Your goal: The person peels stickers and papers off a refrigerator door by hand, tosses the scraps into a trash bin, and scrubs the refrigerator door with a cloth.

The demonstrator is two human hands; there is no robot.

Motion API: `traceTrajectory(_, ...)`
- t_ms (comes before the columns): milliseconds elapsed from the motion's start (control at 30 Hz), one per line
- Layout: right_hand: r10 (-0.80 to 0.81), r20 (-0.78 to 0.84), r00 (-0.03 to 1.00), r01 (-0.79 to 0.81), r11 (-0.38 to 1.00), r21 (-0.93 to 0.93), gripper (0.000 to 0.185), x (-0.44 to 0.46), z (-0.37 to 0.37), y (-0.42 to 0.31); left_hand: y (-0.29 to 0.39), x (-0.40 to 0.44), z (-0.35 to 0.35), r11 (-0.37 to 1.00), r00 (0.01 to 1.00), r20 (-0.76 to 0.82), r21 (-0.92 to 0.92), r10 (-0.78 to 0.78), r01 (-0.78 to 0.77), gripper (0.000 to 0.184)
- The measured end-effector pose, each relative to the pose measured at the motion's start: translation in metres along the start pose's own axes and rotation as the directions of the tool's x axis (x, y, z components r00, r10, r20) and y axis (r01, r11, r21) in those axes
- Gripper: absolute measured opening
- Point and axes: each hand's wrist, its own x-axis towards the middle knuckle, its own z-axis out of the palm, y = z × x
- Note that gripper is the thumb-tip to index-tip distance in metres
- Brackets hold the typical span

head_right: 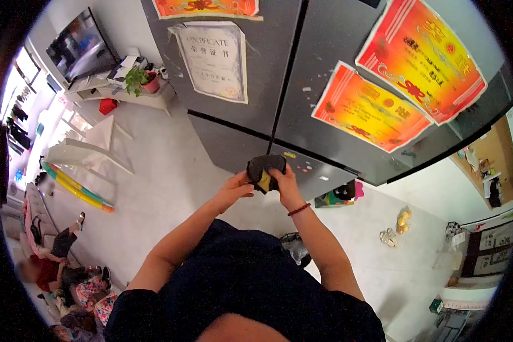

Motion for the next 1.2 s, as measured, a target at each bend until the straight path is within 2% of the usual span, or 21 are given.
traceTrajectory(67,0.000,-0.091,0.996,0.014,0.988,0.155,0.035,0.023,0.020,-0.012,0.024,-0.008,-0.007,0.991,0.991,-0.064,-0.065,0.117,-0.121,0.068)
traceTrajectory(100,-0.097,-0.189,0.977,0.106,0.994,0.039,0.030,0.015,0.010,-0.046,0.015,0.001,0.014,0.978,0.991,-0.089,-0.174,0.103,-0.118,0.067)
traceTrajectory(167,-0.428,-0.210,0.879,0.439,0.898,0.007,0.029,0.045,0.071,-0.076,0.041,0.004,-0.041,0.987,0.972,-0.198,-0.076,0.126,-0.144,0.067)
traceTrajectory(233,-0.648,-0.220,0.729,0.631,0.761,-0.148,0.031,0.057,0.109,-0.098,0.043,0.006,-0.079,0.991,0.983,-0.158,-0.080,0.097,-0.111,0.068)
traceTrajectory(267,-0.748,-0.183,0.638,0.602,0.633,-0.487,0.034,0.070,0.109,-0.093,0.040,0.005,-0.091,0.991,0.986,-0.142,-0.093,0.083,-0.097,0.068)
traceTrajectory(300,-0.828,-0.085,0.554,0.506,0.417,-0.755,0.037,0.082,0.103,-0.083,0.035,0.003,-0.103,0.990,0.987,-0.145,-0.113,0.071,-0.088,0.068)
traceTrajectory(367,-0.885,0.127,0.448,0.290,0.009,-0.957,0.041,0.107,0.097,-0.058,0.021,0.005,-0.123,0.992,0.991,-0.130,-0.112,0.036,-0.050,0.068)
traceTrajectory(433,-0.876,0.218,0.430,0.177,-0.154,-0.972,0.047,0.141,0.080,-0.027,0.030,0.010,-0.140,0.994,0.990,-0.131,-0.089,0.048,-0.060,0.069)
traceTrajectory(467,-0.866,0.147,0.478,0.135,-0.093,-0.986,0.050,0.158,0.066,-0.010,0.022,0.018,-0.152,0.994,0.992,-0.123,-0.103,0.034,-0.047,0.071)
traceTrajectory(500,-0.894,0.128,0.428,0.190,-0.050,-0.980,0.050,0.166,0.064,0.000,0.018,0.028,-0.166,0.993,0.995,-0.102,-0.112,0.017,-0.029,0.072)
traceTrajectory(533,-0.911,0.117,0.395,0.154,-0.059,-0.986,0.051,0.172,0.060,0.012,0.021,0.031,-0.177,0.996,0.995,-0.102,-0.084,0.005,-0.014,0.074)
traceTrajectory(600,-0.897,-0.011,0.442,0.046,0.035,-0.998,0.052,0.171,0.065,0.025,0.029,0.030,-0.190,0.999,0.997,-0.062,-0.027,-0.040,0.038,0.079)
traceTrajectory(733,-0.841,-0.072,0.537,-0.050,0.053,-0.997,0.060,0.173,0.072,0.068,0.047,0.032,-0.212,0.983,0.984,0.042,0.066,-0.173,0.170,0.087)
traceTrajectory(800,-0.807,-0.088,0.584,-0.058,0.067,-0.996,0.068,0.178,0.063,0.076,0.039,0.046,-0.206,0.978,0.979,0.058,0.083,-0.196,0.190,0.088)
traceTrajectory(900,-0.795,-0.072,0.603,-0.021,0.074,-0.997,0.070,0.183,0.047,0.091,0.029,0.060,-0.195,0.969,0.963,0.126,-0.034,-0.239,0.245,0.091)
traceTrajectory(933,-0.843,0.033,0.536,-0.024,-0.054,-0.998,0.070,0.187,0.041,0.096,0.026,0.063,-0.193,0.967,0.961,0.130,-0.037,-0.246,0.252,0.092)
traceTrajectory(967,-0.843,0.060,0.534,0.001,-0.071,-0.998,0.066,0.191,0.035,0.100,0.024,0.064,-0.192,0.964,0.958,0.128,-0.035,-0.257,0.263,0.092)
traceTrajectory(1033,-0.785,-0.055,0.617,0.080,0.132,-0.988,0.063,0.177,0.054,0.097,0.024,0.058,-0.189,0.958,0.954,0.129,-0.059,-0.272,0.282,0.092)
traceTrajectory(1100,-0.767,-0.015,0.642,0.115,0.116,-0.986,0.062,0.187,0.045,0.109,0.030,0.058,-0.186,0.954,0.956,0.128,-0.110,-0.264,0.278,0.093)
traceTrajectory(1133,-0.635,-0.198,0.747,-0.018,0.279,-0.960,0.065,0.184,0.065,0.103,0.021,0.067,-0.187,0.940,0.953,0.124,-0.170,-0.276,0.295,0.092)
traceTrajectory(1200,-0.674,0.033,0.738,0.068,0.025,-0.997,0.069,0.196,0.061,0.122,0.007,0.096,-0.188,0.901,0.941,0.149,-0.275,-0.305,0.336,0.090)
